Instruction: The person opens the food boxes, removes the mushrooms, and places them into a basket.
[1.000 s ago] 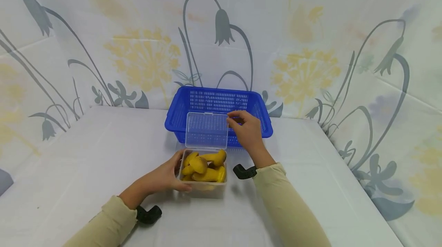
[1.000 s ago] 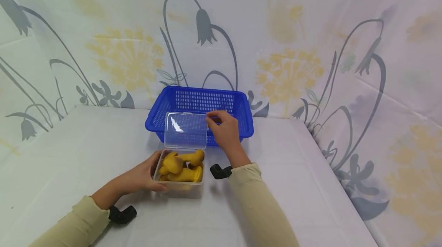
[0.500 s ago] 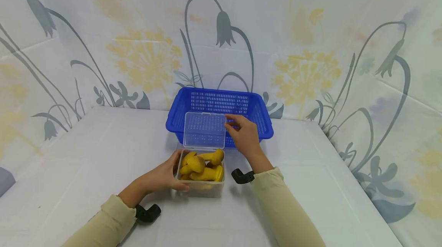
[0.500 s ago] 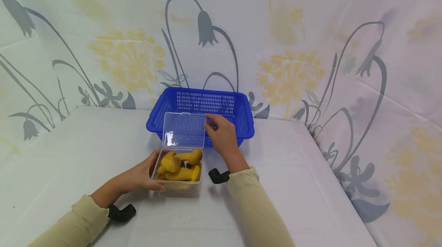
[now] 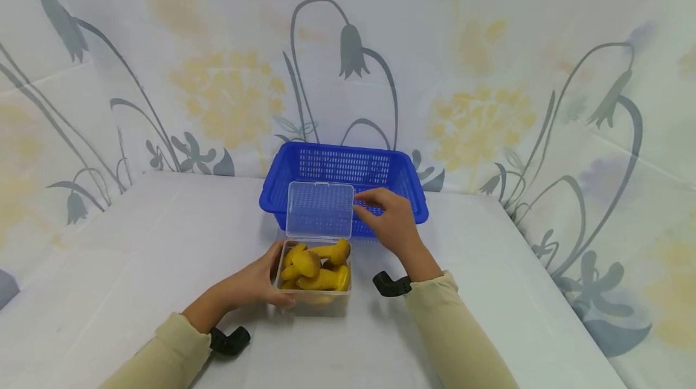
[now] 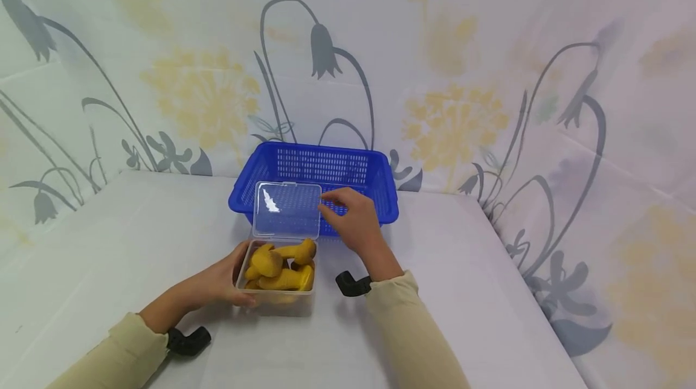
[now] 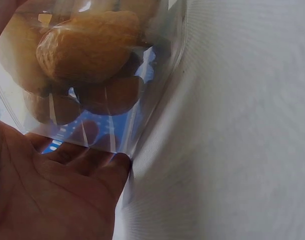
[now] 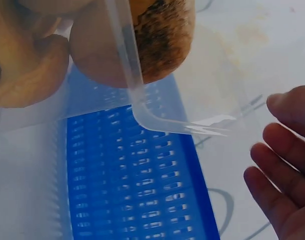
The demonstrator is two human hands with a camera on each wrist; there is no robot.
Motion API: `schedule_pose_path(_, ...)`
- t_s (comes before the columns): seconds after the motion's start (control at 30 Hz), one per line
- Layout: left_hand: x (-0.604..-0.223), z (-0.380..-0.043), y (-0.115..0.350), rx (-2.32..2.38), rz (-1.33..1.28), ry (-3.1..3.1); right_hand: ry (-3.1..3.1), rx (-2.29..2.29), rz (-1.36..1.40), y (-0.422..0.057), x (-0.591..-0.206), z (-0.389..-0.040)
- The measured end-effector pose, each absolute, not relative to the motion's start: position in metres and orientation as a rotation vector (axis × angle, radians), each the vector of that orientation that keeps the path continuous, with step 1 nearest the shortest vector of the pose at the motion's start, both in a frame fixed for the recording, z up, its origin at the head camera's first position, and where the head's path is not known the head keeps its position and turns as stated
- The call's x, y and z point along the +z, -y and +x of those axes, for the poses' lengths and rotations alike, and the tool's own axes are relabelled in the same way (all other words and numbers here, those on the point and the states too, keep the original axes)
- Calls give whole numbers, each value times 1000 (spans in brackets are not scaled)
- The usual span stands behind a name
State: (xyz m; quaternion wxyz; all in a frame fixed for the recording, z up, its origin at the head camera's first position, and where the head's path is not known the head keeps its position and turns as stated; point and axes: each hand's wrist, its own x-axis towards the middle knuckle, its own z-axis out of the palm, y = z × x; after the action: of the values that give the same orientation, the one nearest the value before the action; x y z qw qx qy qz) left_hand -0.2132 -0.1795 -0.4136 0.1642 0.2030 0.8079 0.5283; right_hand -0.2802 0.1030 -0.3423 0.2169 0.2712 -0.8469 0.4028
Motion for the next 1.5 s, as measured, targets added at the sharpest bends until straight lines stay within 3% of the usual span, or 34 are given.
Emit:
schedule_pose_path(0.67,-419,-212,180,1488,550,-2322,2723,981,1365,-109,-318,-257)
schedule_pose_path(1.5,-417,-214,180,1491,582,-2334,2957,812,1230,-94,-327,-257)
